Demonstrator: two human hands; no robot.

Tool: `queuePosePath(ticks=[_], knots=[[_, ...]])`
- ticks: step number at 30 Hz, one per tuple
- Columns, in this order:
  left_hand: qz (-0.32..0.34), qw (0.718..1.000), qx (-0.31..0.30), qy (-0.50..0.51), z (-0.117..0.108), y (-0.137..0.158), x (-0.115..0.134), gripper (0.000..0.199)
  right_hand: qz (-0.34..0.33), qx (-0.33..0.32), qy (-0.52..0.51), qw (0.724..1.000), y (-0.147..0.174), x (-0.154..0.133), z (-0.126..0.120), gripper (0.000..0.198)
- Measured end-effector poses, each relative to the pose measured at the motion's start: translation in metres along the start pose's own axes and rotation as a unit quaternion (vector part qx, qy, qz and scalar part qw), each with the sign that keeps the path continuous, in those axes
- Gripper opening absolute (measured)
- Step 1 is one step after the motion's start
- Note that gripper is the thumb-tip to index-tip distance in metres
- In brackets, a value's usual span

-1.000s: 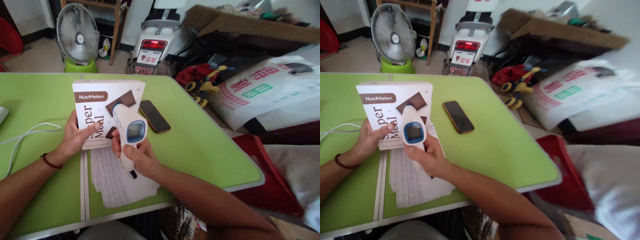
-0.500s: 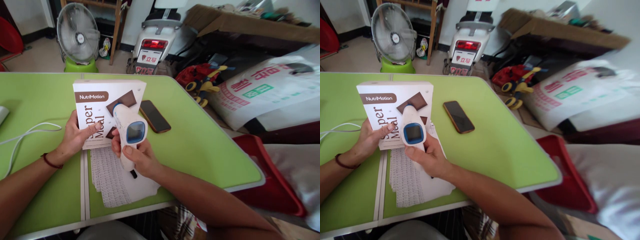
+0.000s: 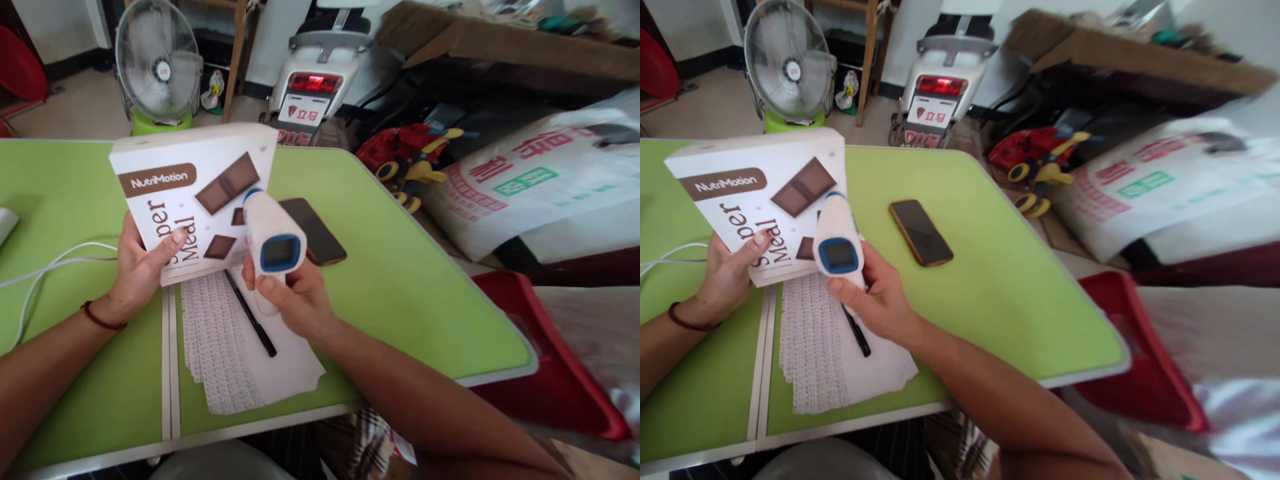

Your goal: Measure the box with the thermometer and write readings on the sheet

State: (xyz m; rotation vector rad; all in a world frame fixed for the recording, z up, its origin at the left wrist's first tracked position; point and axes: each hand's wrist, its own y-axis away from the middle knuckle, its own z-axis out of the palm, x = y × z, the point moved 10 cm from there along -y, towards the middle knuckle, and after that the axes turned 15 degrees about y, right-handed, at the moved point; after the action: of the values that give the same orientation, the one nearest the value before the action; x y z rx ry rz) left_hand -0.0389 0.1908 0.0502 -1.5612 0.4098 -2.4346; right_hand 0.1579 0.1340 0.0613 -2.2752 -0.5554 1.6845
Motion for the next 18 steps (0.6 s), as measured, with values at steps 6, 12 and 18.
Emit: queuePosePath(ticks=[6,12,18], knots=[[0.074,0.997,-0.025,-0.012,-0.008,-0.016,0.009,0.055,0.121,-0.069,0.295,0.945,-0.016,0.038,-0.022,0.036],[0.099,0.993,-0.065,-0.030,-0.007,-0.018,0.008,0.051,0.162,-0.139,0.545,0.811,-0.014,0.069,-0.025,0.040],[0.081,0.991,-0.072,-0.076,-0.011,-0.026,-0.002,0.059,0.169,-0.136,0.600,0.770,-0.011,0.080,-0.027,0.043]])
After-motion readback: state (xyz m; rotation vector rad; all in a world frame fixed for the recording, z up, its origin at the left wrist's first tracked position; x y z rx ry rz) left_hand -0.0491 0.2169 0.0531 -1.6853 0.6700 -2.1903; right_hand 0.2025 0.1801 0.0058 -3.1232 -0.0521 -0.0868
